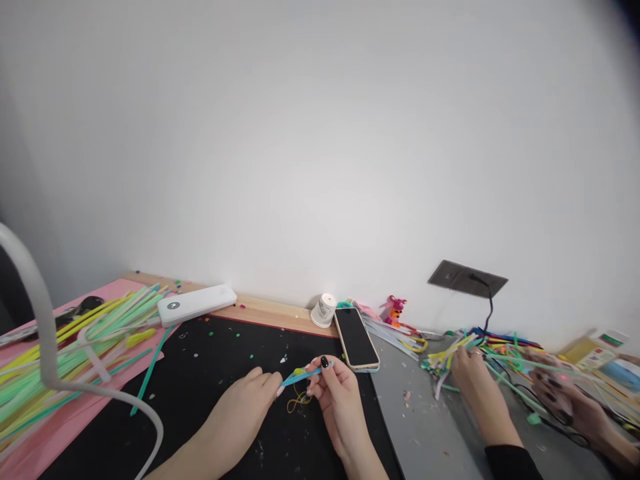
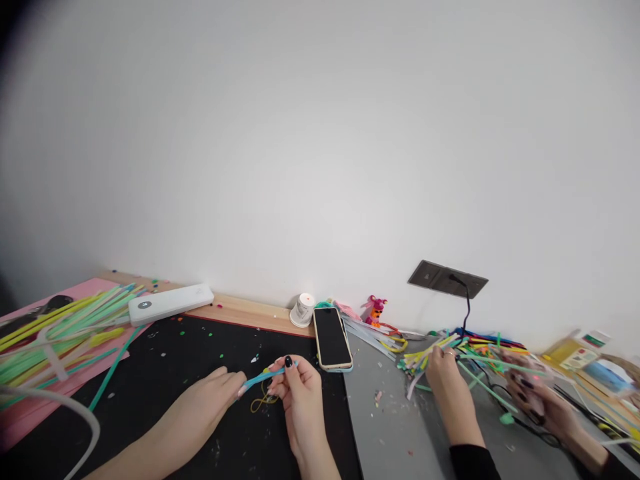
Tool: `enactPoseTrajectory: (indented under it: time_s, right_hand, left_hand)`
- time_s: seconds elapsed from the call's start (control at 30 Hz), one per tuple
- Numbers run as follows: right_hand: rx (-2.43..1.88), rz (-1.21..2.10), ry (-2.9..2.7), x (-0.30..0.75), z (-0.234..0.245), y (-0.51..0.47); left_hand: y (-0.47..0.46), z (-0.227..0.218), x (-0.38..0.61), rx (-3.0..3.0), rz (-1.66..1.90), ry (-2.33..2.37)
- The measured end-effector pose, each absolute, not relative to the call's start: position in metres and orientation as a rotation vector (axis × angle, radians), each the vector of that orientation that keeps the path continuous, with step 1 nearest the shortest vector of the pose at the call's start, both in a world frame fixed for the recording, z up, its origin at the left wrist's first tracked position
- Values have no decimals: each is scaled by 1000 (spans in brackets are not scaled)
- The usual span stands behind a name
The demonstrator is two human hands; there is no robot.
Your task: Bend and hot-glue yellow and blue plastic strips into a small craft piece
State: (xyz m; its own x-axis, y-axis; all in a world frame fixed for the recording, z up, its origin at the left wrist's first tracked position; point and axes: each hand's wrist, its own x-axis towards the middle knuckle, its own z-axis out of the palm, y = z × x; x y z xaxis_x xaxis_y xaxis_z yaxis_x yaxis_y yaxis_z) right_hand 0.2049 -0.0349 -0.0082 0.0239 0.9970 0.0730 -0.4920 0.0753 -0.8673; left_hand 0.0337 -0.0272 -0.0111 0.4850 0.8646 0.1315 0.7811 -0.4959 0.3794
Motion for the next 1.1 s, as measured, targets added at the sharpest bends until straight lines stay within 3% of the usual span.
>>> enactPoseTrajectory:
  time_s: [0.27, 0.5, 1.1]
  right_hand:
    - [-813, 1430, -1004, 194, -6, -39]
    - [-1148, 1099, -1310, 200, -12, -36]
    - [-1342, 984, -1576, 202, -18, -38]
  left_hand:
    - [-26, -19, 41, 2546, 384, 1419]
    - [-30, -15, 38, 2453, 408, 1383]
    - [-30, -4, 36, 2413, 372, 1419]
